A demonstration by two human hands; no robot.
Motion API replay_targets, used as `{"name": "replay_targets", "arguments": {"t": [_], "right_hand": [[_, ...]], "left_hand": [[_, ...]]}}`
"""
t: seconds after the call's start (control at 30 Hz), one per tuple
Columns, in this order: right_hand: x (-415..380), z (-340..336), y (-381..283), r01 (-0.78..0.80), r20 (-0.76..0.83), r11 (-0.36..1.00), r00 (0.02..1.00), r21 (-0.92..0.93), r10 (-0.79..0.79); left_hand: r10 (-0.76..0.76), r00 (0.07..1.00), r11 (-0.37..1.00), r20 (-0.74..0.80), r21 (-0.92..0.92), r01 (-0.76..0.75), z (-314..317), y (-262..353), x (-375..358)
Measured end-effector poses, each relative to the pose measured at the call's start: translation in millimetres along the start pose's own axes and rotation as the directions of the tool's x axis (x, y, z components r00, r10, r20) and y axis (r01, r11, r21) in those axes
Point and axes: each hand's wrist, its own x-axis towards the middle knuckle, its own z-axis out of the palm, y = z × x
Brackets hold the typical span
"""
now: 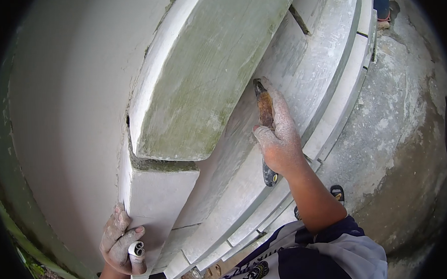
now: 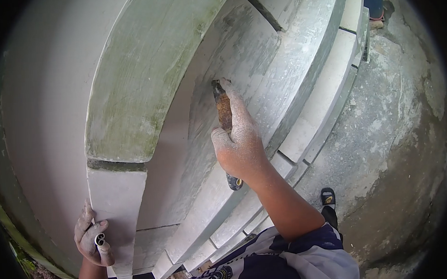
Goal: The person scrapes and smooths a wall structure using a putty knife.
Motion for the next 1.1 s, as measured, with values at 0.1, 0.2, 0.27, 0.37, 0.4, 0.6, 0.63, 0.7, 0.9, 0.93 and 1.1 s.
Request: {"name": "replay_targets", "arguments": {"t": [0.1, 0.2, 0.27, 0.37, 0.4, 0.6, 0.63, 0.7, 0.9, 0.93, 1.1], "right_hand": [[-2.4, -9.3, -4.9, -0.327, 0.035, 0.884, 0.942, 0.333, 0.335], [3.7, -18.3, -19.8, -0.439, 0.095, 0.769, 0.888, 0.465, 0.45], [4.2, -18.8, -21.3, -0.432, 0.066, 0.75, 0.883, 0.501, 0.464], [7.0, -16.6, -37.9, -0.483, 0.023, 0.838, 0.869, 0.254, 0.494], [7.2, -13.3, -32.5, -0.348, -0.035, 0.93, 0.935, 0.115, 0.354], [0.8, 1.3, -33.3, -0.179, 0.047, 0.938, 0.978, -0.295, 0.202], [-1.4, 0.8, -33.7, -0.175, 0.087, 0.94, 0.974, -0.292, 0.208], [-3.1, 0.9, -33.0, -0.153, 0.133, 0.951, 0.972, -0.268, 0.194], [-7.6, 8.3, -19.0, -0.155, 0.168, 0.987, 0.973, -0.037, 0.159], [-8.4, 7.2, -19.5, -0.176, 0.174, 0.984, 0.969, -0.014, 0.176], [-17.6, 16.9, -0.6, -0.006, 0.015, 0.999, 1.0, 0.045, 0.005]], "left_hand": [[0.001, 1.0, 1.0, 0.007, 0.023, -0.001, -0.2, 0.5, -1.3], [0.015, 1.0, 1.0, 0.013, 0.02, -0.015, 0.2, 0.0, -1.2], [0.033, 0.999, 0.998, 0.038, 0.051, -0.035, -1.3, 0.4, -0.1], [0.04, 0.998, 0.997, 0.041, 0.061, -0.043, -0.9, 1.6, 3.7], [0.041, 0.999, 0.997, 0.036, 0.058, -0.043, -0.5, 1.6, 3.7], [-0.007, 1.0, 1.0, -0.012, 0.004, 0.007, 1.6, 1.2, 0.2], [-0.005, 1.0, 1.0, -0.013, 0.007, 0.005, 1.7, 1.8, 0.9], [-0.001, 1.0, 1.0, -0.018, -0.006, 0.001, 2.1, 1.2, 1.7], [-0.015, 1.0, 0.999, 0.008, -0.04, 0.015, -0.7, -2.0, 0.4], [-0.017, 1.0, 0.999, 0.015, -0.039, 0.018, -1.5, -3.4, -1.5], [-0.037, 0.999, 0.998, 0.034, -0.058, 0.039, -3.1, -5.4, -5.6]]}}
